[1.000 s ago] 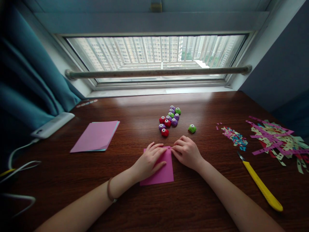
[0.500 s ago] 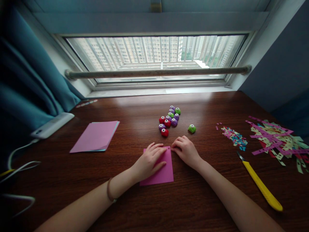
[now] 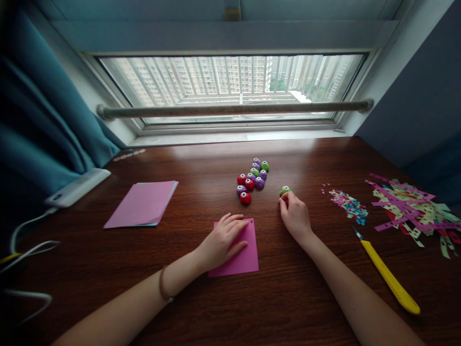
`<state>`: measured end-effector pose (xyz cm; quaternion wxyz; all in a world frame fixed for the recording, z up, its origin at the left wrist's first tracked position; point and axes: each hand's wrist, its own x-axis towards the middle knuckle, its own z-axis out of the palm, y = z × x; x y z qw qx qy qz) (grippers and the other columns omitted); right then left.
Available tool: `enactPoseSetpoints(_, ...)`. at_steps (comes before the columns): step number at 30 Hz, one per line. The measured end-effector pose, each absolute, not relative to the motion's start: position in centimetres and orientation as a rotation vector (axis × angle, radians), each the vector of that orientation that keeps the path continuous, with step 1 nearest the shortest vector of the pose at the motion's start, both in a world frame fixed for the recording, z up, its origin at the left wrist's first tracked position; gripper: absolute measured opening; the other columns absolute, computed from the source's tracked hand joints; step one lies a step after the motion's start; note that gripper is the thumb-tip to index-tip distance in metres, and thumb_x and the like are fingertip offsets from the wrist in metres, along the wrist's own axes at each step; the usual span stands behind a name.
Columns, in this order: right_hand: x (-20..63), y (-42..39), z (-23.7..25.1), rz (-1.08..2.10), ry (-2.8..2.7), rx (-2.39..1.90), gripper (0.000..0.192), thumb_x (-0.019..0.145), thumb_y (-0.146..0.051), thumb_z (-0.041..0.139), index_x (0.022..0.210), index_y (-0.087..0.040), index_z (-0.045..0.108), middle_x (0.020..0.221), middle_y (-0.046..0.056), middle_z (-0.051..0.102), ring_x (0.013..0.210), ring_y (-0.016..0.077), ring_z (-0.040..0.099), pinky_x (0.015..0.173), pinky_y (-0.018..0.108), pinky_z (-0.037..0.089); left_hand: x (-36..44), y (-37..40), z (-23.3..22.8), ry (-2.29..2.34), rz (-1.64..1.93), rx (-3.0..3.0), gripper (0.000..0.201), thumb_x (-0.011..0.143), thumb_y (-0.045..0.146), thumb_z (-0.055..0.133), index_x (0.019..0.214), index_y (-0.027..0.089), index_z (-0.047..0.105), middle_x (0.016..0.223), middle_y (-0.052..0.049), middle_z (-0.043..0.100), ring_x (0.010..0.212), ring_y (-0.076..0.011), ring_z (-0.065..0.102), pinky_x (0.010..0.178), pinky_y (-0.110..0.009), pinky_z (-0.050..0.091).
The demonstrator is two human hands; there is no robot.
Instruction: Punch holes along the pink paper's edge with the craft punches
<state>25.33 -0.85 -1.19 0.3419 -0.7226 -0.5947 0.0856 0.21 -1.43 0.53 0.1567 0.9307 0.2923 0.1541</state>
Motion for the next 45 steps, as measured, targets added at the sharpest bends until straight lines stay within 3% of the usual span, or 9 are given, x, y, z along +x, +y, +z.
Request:
enactPoseSetpoints(6, 26.6, -0.1, -1.4, 0.045, -1.571, -1.932, 0.010, 0.081, -0.025, 0.050, 0.078, -0.016, 0.052, 0.078, 0.004, 0.059, 0.073, 0.0179, 0.054, 0.066, 0.027, 0.037, 0.2, -1.4, 0.6, 0.837, 0.441, 2.656, 0.041, 0.086, 0.033, 0.046, 0.124, 0.017, 0.042, 0.124, -0.010, 0.053, 0.122, -0.0241, 0.041, 0.106, -0.049, 0.029)
enactPoseSetpoints(11, 28.4, 0.3, -0.8, 0.053, -1.485, -1.992, 0.011, 0.080, -0.027, 0.053, 0.080, -0.017, 0.055, 0.072, 0.002, 0.060, 0.064, 0.0158, 0.055, 0.062, 0.025, 0.037, 0.3, -1.5, 0.7, 0.840, 0.426, 2.652, 0.042, 0.086, 0.033, 0.047, 0.125, 0.018, 0.041, 0.125, -0.010, 0.053, 0.123, -0.0243, 0.041, 0.106, -0.048, 0.029)
enactPoseSetpoints(14, 30.9, 0.3, 0.1, -0.126, -1.440, -2.088, 0.010, 0.078, -0.027, 0.055, 0.081, -0.017, 0.058, 0.073, 0.003, 0.062, 0.066, 0.0172, 0.056, 0.062, 0.026, 0.038, 0.3, -1.5, 0.7, 0.838, 0.430, 2.652, 0.042, 0.086, 0.033, 0.046, 0.125, 0.017, 0.040, 0.126, -0.010, 0.052, 0.123, -0.0244, 0.040, 0.106, -0.049, 0.029)
enactPoseSetpoints(21, 35.6, 0.0, 0.9, -0.399, -1.390, -2.378, 0.020, 0.080, -0.027, 0.050, 0.090, -0.021, 0.066, 0.088, 0.007, 0.064, 0.071, 0.0213, 0.057, 0.060, 0.030, 0.036, 0.2, -1.5, 0.5, 0.846, 0.433, 2.652, 0.043, 0.087, 0.035, 0.046, 0.125, 0.016, 0.041, 0.125, -0.011, 0.052, 0.123, -0.0247, 0.040, 0.106, -0.049, 0.029)
enactPoseSetpoints(33, 36.6, -0.2, 1.3, -0.270, -1.235, -2.734, 0.027, 0.080, -0.024, 0.044, 0.095, -0.022, 0.067, 0.092, 0.013, 0.061, 0.082, 0.0329, 0.056, 0.060, 0.039, 0.040, 0.2, -1.4, 0.5, 0.839, 0.462, 2.632, 0.042, 0.085, 0.034, 0.049, 0.123, 0.017, 0.041, 0.126, -0.009, 0.052, 0.123, -0.0240, 0.041, 0.106, -0.047, 0.029)
enactPoseSetpoints(38, 36.6, -0.3, 0.6, -0.448, -1.300, -2.646, 0.027, 0.080, -0.024, 0.048, 0.100, -0.019, 0.065, 0.100, 0.013, 0.060, 0.086, 0.0310, 0.053, 0.064, 0.038, 0.038, 0.2, -1.4, 0.5, 0.831, 0.496, 2.625, 0.043, 0.084, 0.033, 0.050, 0.123, 0.016, 0.042, 0.124, -0.009, 0.053, 0.122, -0.0248, 0.040, 0.105, -0.046, 0.031)
enactPoseSetpoints(45, 35.4, -0.1, 0.1, -0.646, -1.448, -2.335, 0.026, 0.086, -0.029, 0.043, 0.092, -0.017, 0.065, 0.091, 0.009, 0.061, 0.083, 0.0236, 0.050, 0.068, 0.033, 0.033, 0.2, -1.3, 0.1, 0.915, 0.634, 2.596, 0.039, 0.084, 0.033, 0.048, 0.117, 0.013, 0.047, 0.123, -0.012, 0.051, 0.125, -0.0265, 0.035, 0.106, -0.045, 0.030)
